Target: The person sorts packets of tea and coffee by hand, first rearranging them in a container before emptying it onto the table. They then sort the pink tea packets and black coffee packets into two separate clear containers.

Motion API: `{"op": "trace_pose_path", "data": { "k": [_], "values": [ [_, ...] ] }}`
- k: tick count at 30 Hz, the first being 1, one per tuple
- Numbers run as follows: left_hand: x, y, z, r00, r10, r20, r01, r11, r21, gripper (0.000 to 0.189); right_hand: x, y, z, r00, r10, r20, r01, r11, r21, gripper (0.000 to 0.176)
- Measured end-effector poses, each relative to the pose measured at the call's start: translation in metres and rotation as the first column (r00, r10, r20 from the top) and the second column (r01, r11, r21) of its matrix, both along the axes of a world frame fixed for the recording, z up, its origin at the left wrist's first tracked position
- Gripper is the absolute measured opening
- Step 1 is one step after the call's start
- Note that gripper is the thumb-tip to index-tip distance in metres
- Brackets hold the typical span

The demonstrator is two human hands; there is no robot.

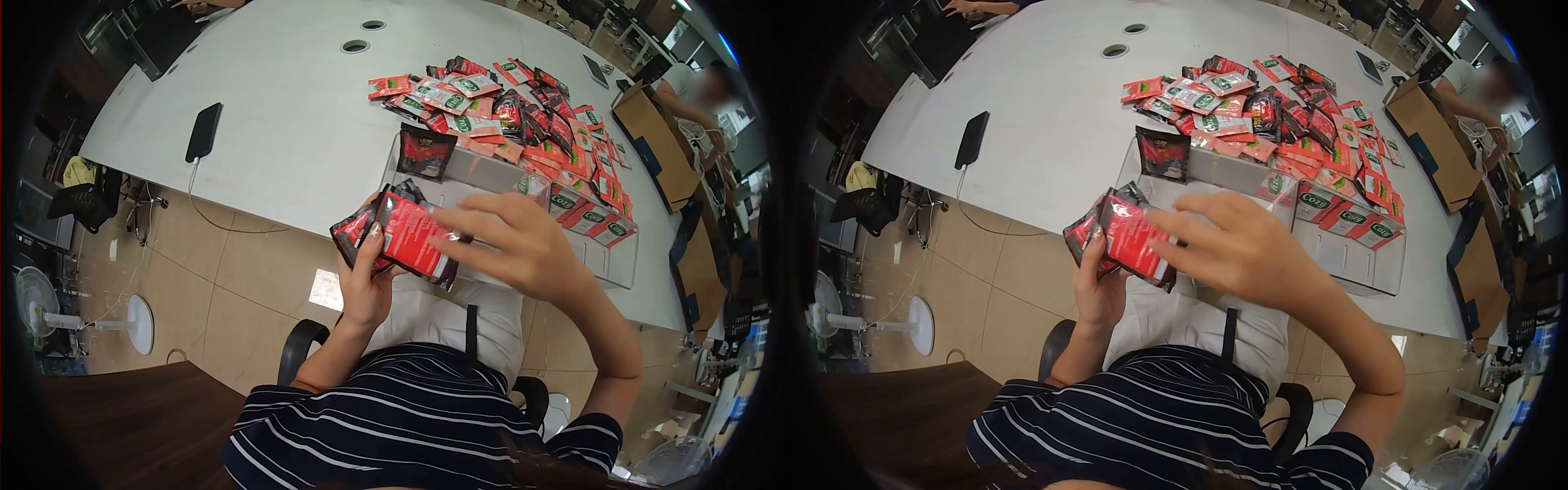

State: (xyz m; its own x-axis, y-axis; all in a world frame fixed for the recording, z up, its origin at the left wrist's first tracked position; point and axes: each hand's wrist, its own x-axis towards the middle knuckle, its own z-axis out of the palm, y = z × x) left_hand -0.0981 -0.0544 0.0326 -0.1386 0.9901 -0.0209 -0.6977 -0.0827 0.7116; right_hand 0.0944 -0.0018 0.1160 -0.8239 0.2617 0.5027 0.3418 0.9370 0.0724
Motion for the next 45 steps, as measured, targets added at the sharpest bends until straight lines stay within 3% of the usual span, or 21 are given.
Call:
{"op": "trace_pose_path", "data": {
  "k": [1,4,7,10,13,16,18,22,25,28,31,35,38,39,42,45],
  "values": [
    [0.002,0.000,-0.004,0.998,-0.041,-0.054,0.041,0.999,0.005,0.046,0.004,-0.005,-0.001,1.000,0.014,-0.019,-0.014,1.000,-0.004,0.030],
    [0.009,0.001,-0.013,0.976,-0.134,0.170,0.129,0.991,0.042,0.050,0.015,-0.015,0.002,0.996,0.008,-0.088,-0.014,0.997,-0.070,0.029],
    [0.014,-0.001,-0.008,0.990,-0.137,0.023,0.136,0.990,0.035,0.051,0.032,-0.010,0.007,0.979,-0.057,-0.196,0.052,0.998,-0.028,0.022],
    [0.015,-0.003,-0.016,0.991,-0.094,-0.090,0.097,0.995,0.028,0.049,0.042,0.001,0.017,0.884,-0.288,-0.368,0.227,0.953,-0.201,0.017],
    [0.014,-0.007,-0.026,0.979,-0.019,-0.202,0.017,1.000,-0.015,0.049,0.041,0.021,0.012,0.794,-0.511,-0.330,0.392,0.844,-0.366,0.016],
    [0.014,-0.006,-0.028,0.972,0.047,-0.231,-0.033,0.998,0.062,0.041,0.038,0.046,-0.013,0.805,-0.564,-0.184,0.476,0.799,-0.367,0.016],
    [0.010,-0.007,-0.030,0.968,0.056,-0.246,-0.017,0.988,0.155,0.034,0.033,0.058,-0.025,0.843,-0.512,-0.164,0.453,0.841,-0.295,0.017],
    [0.005,-0.010,-0.027,0.955,0.089,-0.282,-0.055,0.990,0.126,0.025,0.023,0.074,-0.029,0.841,-0.507,-0.189,0.467,0.857,-0.218,0.020],
    [0.001,-0.009,-0.034,0.950,0.088,-0.301,-0.036,0.984,0.173,0.025,0.021,0.080,-0.028,0.830,-0.530,-0.174,0.454,0.823,-0.342,0.022],
    [-0.004,-0.008,-0.039,0.952,0.059,-0.300,-0.004,0.983,0.182,0.026,0.019,0.084,-0.032,0.831,-0.530,-0.168,0.448,0.817,-0.362,0.024],
    [-0.005,-0.007,-0.033,0.975,0.010,-0.221,0.021,0.990,0.138,0.029,0.018,0.083,-0.029,0.837,-0.528,-0.140,0.462,0.821,-0.335,0.025],
    [-0.007,-0.006,-0.035,0.974,0.000,-0.225,0.051,0.974,0.220,0.032,0.019,0.082,-0.028,0.849,-0.515,-0.117,0.467,0.836,-0.289,0.025],
    [0.003,0.000,-0.034,0.773,0.331,-0.541,-0.059,0.887,0.458,0.035,0.019,0.082,-0.030,0.856,-0.501,-0.127,0.460,0.851,-0.255,0.025],
    [-0.004,0.002,-0.035,0.586,0.467,-0.662,-0.035,0.831,0.556,0.039,0.019,0.082,-0.030,0.857,-0.502,-0.117,0.463,0.849,-0.253,0.025],
    [-0.003,-0.001,-0.025,0.318,0.650,-0.691,0.044,0.718,0.695,0.047,0.019,0.079,-0.029,0.854,-0.481,-0.198,0.459,0.876,-0.145,0.026],
    [0.002,0.003,-0.026,0.265,0.710,-0.652,0.073,0.659,0.748,0.048,0.018,0.065,-0.016,0.834,-0.460,-0.304,0.468,0.882,-0.050,0.026]
  ]
}}
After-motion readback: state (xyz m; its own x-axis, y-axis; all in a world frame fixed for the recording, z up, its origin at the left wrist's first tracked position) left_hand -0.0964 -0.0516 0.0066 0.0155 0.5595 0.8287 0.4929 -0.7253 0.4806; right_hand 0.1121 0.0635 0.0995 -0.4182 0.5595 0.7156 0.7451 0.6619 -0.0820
